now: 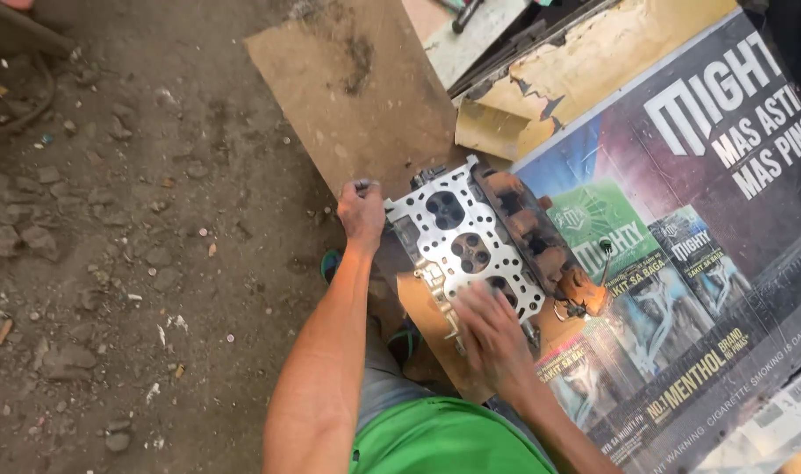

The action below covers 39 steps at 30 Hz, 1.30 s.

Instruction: The person scrubs the surface of a metal engine cylinder head using a grey abrasive pad. They hold the part steady with one hand while scrubbing the flat face and around the circular openings with the other hand.

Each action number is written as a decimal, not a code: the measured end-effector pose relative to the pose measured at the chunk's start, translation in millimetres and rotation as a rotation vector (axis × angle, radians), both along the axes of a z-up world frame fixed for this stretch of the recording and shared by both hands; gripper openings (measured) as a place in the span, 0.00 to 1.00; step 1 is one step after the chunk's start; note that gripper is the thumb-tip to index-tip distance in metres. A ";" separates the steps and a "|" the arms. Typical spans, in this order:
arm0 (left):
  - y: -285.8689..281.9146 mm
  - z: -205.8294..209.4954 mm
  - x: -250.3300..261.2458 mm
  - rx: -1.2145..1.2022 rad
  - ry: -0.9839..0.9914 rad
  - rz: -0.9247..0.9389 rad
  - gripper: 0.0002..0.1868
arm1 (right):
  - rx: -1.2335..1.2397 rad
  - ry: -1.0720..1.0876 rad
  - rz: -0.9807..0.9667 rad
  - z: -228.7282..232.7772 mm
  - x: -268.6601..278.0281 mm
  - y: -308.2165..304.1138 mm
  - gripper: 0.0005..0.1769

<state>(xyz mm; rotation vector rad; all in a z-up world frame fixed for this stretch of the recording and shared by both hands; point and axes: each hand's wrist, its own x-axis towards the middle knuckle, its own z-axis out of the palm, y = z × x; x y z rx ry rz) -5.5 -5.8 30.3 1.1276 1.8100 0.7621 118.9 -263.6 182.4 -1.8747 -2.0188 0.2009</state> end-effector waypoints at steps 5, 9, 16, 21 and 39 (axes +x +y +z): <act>7.0 -73.5 16.3 -0.078 -0.016 0.121 0.17 | 0.154 -0.011 -0.042 -36.3 5.0 -7.8 0.18; 10.9 -34.7 12.0 -0.032 0.064 0.116 0.13 | 0.190 -0.062 0.010 -29.2 -7.9 88.4 0.18; 19.7 -58.6 11.0 0.013 0.243 0.134 0.11 | 0.306 -0.055 0.039 -94.2 -13.3 235.1 0.13; 14.0 -33.4 7.3 -0.018 0.160 0.122 0.13 | 0.142 0.100 0.037 -27.1 -18.0 157.9 0.15; 12.4 -48.2 3.8 0.034 0.050 0.078 0.17 | 0.113 -0.010 0.089 -61.4 -30.2 222.6 0.16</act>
